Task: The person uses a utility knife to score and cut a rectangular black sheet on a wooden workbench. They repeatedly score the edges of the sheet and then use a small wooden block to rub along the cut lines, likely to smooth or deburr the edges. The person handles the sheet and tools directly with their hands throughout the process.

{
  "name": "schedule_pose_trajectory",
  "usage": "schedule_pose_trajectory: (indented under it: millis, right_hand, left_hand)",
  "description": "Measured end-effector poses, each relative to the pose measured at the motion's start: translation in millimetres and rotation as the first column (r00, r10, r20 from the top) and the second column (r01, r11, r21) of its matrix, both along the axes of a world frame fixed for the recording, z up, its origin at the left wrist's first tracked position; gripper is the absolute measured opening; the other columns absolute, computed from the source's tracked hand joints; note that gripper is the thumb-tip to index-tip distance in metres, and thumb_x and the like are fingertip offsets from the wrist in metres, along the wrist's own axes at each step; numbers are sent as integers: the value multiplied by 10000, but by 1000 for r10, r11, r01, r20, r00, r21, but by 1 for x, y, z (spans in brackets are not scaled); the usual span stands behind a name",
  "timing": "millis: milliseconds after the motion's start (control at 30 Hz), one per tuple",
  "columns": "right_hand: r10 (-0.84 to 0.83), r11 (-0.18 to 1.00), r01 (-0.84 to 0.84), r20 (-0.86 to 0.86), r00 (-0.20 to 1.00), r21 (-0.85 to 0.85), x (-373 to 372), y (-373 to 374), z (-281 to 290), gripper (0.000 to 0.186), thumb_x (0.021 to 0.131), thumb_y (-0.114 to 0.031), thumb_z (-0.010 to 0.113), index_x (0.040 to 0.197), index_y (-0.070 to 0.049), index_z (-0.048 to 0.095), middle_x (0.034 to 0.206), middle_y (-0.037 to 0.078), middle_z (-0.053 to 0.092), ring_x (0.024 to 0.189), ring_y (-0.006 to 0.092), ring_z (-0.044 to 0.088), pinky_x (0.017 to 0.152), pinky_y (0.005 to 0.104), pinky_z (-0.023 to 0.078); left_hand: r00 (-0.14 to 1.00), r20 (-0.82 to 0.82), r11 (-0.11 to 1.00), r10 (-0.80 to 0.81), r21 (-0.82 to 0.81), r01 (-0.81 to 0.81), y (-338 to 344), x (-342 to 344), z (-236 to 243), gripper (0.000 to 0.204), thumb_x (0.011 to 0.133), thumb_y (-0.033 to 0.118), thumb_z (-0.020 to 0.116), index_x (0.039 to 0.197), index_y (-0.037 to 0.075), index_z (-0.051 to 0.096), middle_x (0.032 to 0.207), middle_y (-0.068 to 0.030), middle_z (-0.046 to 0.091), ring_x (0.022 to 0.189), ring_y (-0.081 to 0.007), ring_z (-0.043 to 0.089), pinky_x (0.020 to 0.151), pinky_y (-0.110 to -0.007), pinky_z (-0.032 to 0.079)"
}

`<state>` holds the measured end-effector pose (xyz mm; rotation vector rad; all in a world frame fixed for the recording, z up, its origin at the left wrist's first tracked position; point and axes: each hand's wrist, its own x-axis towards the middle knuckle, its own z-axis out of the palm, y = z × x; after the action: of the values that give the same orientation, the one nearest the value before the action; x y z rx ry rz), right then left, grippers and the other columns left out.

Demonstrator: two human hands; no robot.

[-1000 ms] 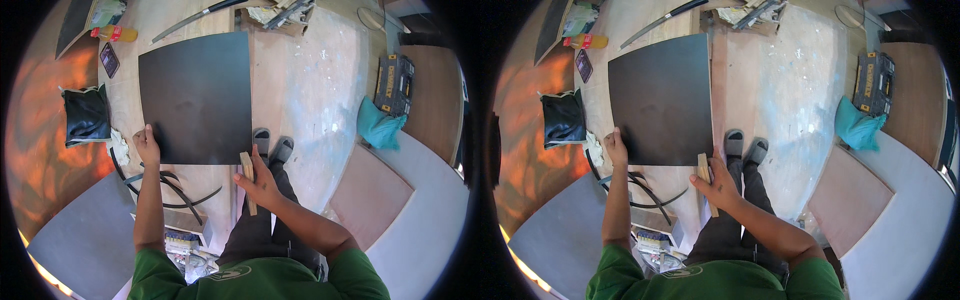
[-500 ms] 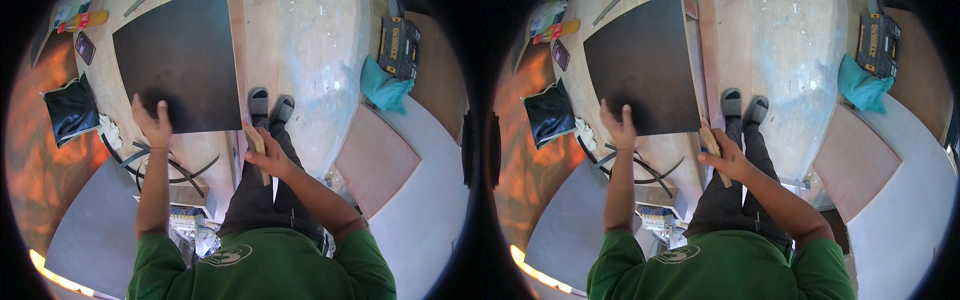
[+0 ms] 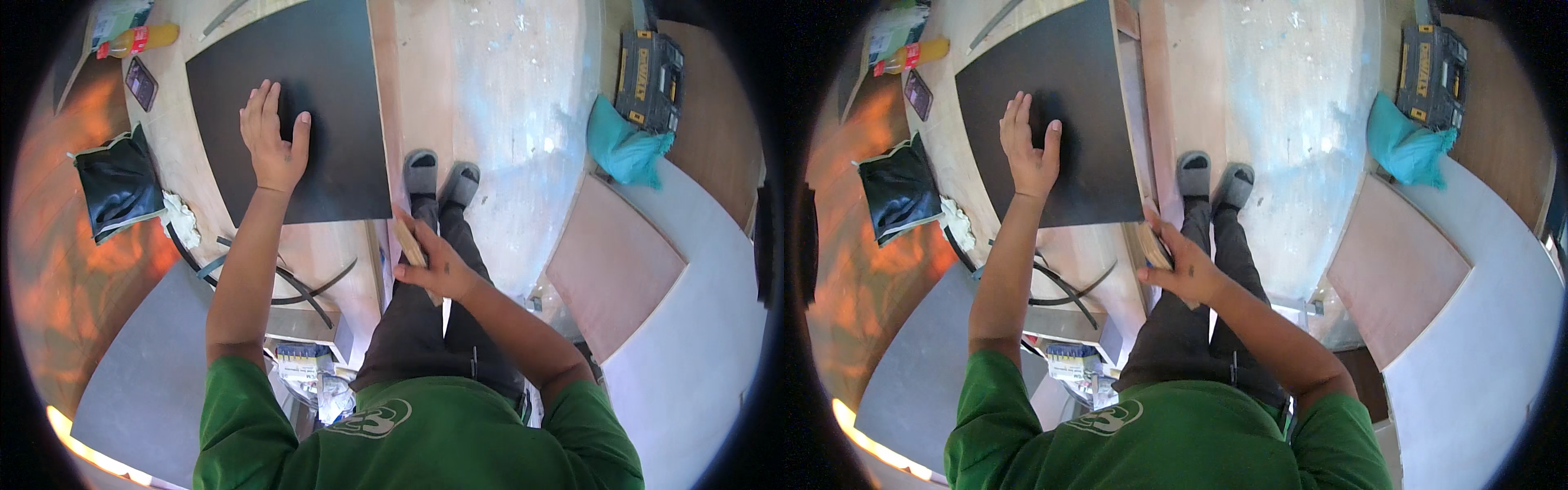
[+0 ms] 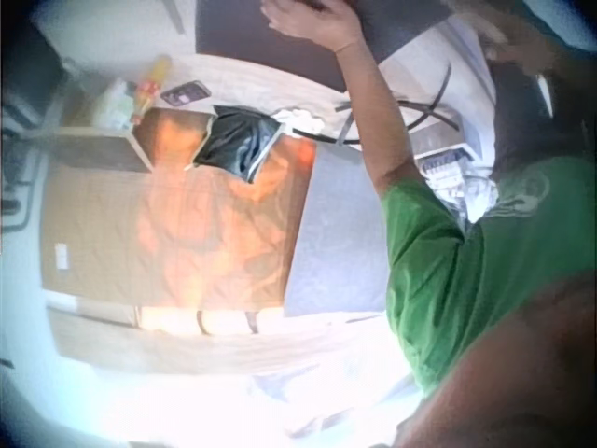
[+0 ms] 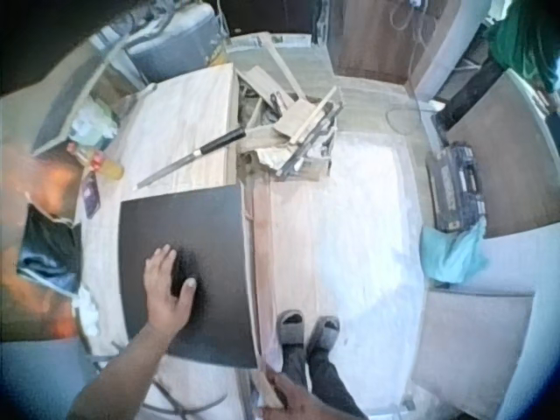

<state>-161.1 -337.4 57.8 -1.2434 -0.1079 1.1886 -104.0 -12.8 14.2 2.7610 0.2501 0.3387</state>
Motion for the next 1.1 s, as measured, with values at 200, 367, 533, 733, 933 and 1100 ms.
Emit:
schedule_pose_trajectory:
  millis: [200, 367, 533, 733, 933, 1100]
  right_hand:
    - [-2, 998, -5, -103, 995, -69, 8, -12, 5, 823, 925, -236, 762, 1591, -21, 330, 1221, 52, 510, 1114, 154, 516, 991, 309, 432]
    - [-201, 980, 183, -388, 899, -84, 7, -11, -14, 735, 898, -199, 712, 1545, -45, 401, 1501, 74, 467, 1273, 187, 500, 1077, 343, 407]
    - [-333, 940, 312, -556, 762, -135, -13, 11, -31, 629, 913, -189, 665, 1475, -12, 445, 1506, 150, 505, 1348, 270, 509, 1164, 432, 387]
    - [-375, 926, 329, -545, 750, -184, -13, 27, -27, 614, 911, -234, 672, 1455, -27, 477, 1294, 124, 624, 1270, 238, 564, 1124, 407, 423]
    - [-247, 966, 176, -462, 852, -191, -74, 19, -120, 503, 910, -288, 773, 1331, -54, 626, 1230, 70, 660, 1186, 185, 586, 1063, 366, 423]
    - [-258, 961, 191, -402, 879, -201, 3, 5, -55, 638, 906, -435, 746, 1364, -57, 511, 1126, 81, 635, 982, 201, 636, 884, 354, 525]
  left_hand:
    - [999, -2, 994, -39, 99, 39, 30, 33, 0, 549, 933, 302, 667, 1426, 84, 561, 1492, -128, 534, 1433, -355, 433, 1219, -556, 233]
    - [985, -48, 974, -169, 147, 174, 30, 78, 10, 538, 951, 301, 666, 1435, 96, 551, 1491, -106, 542, 1442, -307, 443, 1225, -520, 245]
    - [995, -29, 976, -100, 189, 104, 35, 127, 0, 585, 991, 459, 578, 1445, 93, 528, 1468, -116, 546, 1407, -296, 465, 1215, -513, 254]
    - [982, -149, 979, -113, 152, 136, 54, 133, 10, 594, 984, 498, 563, 1396, 70, 568, 1399, -131, 583, 1356, -281, 497, 1177, -498, 295]
    - [984, -124, 984, -130, 108, 143, 42, 136, 23, 509, 908, 385, 713, 1248, 14, 642, 1272, -186, 652, 1218, -393, 582, 1068, -511, 421]
    - [996, -93, 970, -11, 242, 34, 59, 90, -50, 635, 1056, 391, 473, 1595, 80, 347, 1677, -126, 301, 1557, -310, 262, 1260, -547, 138]
